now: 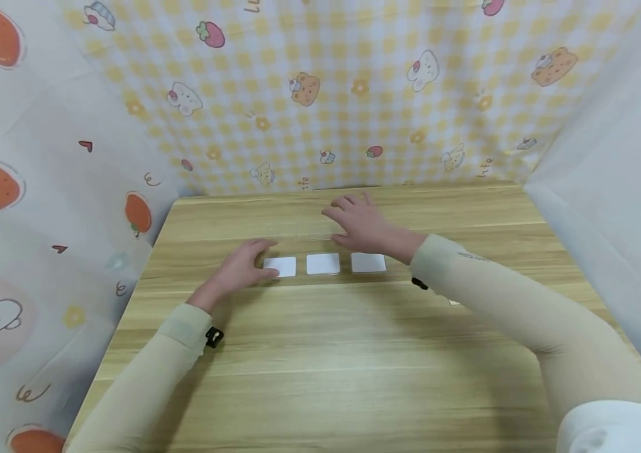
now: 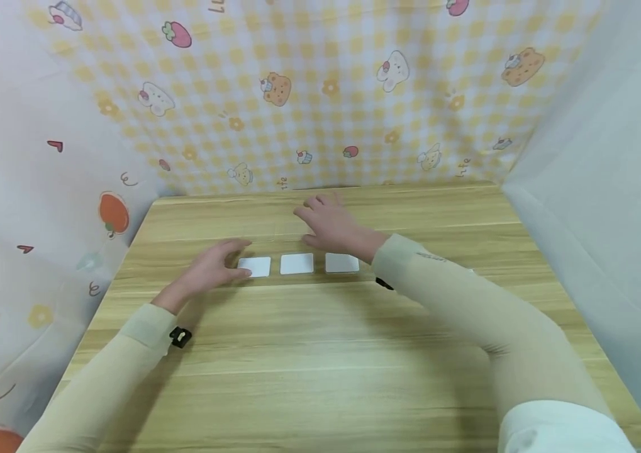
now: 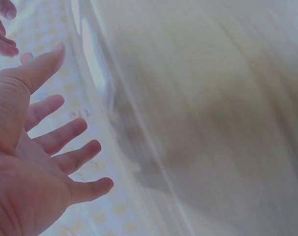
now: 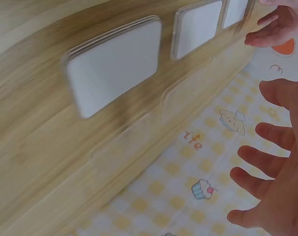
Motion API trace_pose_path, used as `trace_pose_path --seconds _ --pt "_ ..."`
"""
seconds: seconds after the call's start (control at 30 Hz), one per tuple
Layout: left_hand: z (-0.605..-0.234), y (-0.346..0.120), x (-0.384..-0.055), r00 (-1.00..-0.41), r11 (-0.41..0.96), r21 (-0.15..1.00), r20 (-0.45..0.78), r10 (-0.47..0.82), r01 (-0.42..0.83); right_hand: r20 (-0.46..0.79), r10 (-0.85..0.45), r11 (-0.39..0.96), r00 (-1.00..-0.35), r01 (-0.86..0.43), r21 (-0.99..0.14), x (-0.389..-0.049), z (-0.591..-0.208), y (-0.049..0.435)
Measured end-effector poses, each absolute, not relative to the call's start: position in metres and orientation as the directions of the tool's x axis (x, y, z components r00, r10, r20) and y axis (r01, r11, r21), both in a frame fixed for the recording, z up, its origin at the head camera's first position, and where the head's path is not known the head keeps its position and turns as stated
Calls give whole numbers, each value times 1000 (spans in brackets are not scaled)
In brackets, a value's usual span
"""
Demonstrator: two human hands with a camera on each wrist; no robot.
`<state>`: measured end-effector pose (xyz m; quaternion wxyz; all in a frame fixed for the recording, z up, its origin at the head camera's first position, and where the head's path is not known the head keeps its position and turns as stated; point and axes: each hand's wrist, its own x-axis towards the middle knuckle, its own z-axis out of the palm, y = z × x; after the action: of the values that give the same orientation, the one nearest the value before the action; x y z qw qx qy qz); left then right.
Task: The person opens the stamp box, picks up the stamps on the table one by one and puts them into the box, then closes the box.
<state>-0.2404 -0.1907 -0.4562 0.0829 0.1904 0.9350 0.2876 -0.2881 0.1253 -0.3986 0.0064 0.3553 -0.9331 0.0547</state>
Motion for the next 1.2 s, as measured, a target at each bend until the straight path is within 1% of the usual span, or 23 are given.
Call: trace_pose_path --seconds 0.2,0.43,0.7,0.87,1.2 --pt "-452 -167 -238 -904 748 561 2 427 355 88 -670 735 -737 -675 -65 -268 -395 166" --pt "-445 -138 -239 -891 728 552 62 449 406 112 -652 750 -750 -659 -52 -249 -393 205" --pt "-432 -97 -229 -866 692 554 114 487 463 93 -609 781 -788 -616 -105 -230 -392 248" --pt "-430 -75 -224 -854 690 543 103 511 479 76 -559 814 -825 -564 -137 -220 -397 273" --pt "-445 -47 -233 -855 693 559 56 516 455 77 -479 852 -874 -485 -198 -211 -402 316"
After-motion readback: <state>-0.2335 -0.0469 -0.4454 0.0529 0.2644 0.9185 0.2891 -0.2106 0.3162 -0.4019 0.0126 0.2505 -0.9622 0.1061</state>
